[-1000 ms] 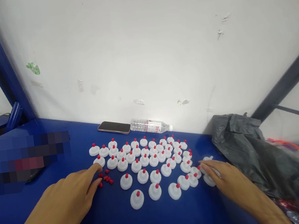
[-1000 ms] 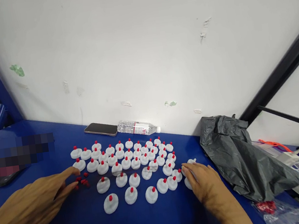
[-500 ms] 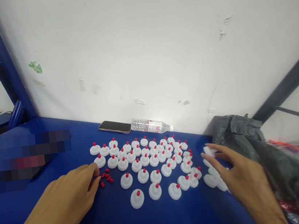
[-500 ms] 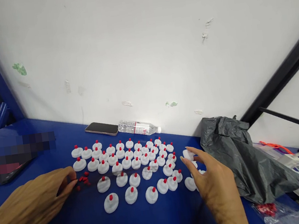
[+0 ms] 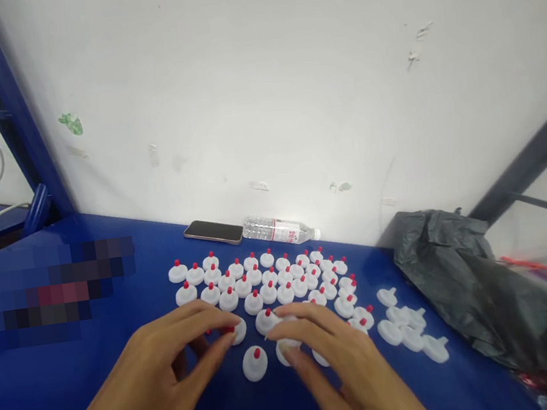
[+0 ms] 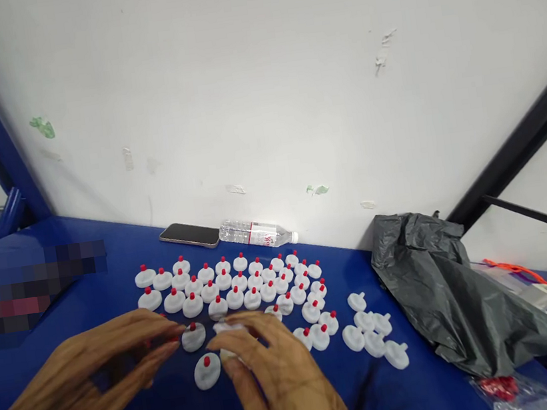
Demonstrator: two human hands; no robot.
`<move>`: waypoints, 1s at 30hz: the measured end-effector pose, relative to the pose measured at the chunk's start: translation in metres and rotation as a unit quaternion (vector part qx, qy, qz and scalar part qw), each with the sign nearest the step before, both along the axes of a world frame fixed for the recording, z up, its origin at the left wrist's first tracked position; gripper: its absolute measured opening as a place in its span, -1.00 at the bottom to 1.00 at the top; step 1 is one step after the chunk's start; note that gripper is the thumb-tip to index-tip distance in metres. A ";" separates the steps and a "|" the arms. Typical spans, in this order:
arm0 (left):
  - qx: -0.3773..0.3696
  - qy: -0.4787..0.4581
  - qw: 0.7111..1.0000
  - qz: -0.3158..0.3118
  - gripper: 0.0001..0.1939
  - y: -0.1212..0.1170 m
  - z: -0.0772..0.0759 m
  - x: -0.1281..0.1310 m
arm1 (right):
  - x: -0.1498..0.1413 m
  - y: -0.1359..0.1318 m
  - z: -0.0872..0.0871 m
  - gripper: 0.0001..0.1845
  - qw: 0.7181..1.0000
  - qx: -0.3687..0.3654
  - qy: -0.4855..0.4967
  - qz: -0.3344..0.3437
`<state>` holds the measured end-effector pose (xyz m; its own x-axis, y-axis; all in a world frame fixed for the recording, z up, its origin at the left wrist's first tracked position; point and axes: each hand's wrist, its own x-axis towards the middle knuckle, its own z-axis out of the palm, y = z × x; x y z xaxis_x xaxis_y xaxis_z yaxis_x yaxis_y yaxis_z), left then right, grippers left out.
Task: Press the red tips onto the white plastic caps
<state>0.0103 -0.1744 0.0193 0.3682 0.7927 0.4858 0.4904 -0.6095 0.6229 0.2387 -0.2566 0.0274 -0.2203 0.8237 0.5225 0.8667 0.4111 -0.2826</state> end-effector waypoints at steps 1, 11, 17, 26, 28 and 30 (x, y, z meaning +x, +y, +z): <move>0.013 -0.017 0.999 -0.024 -0.73 -0.001 -0.001 0.002 | -0.003 -0.001 -0.004 -0.58 1.000 0.001 -0.001 0.001; 0.019 -0.063 0.994 -0.089 -0.80 -0.010 -0.010 0.008 | -0.008 -0.001 -0.021 -0.42 0.998 0.035 -0.042 0.020; 0.017 -0.062 0.994 -0.090 -0.80 -0.010 -0.009 0.008 | -0.007 0.002 -0.025 -0.39 0.997 0.048 -0.062 0.013; 0.039 -0.060 0.994 -0.088 -0.76 -0.010 -0.007 0.008 | -0.010 0.009 -0.011 -0.44 0.999 0.029 0.024 0.037; 0.051 -0.061 0.993 -0.087 -0.76 -0.010 -0.007 0.009 | -0.010 0.010 -0.009 -0.46 0.998 0.037 0.030 0.049; 0.059 -0.062 0.993 -0.084 -0.77 -0.010 -0.007 0.010 | -0.011 0.011 -0.008 -0.49 0.996 0.049 0.039 0.056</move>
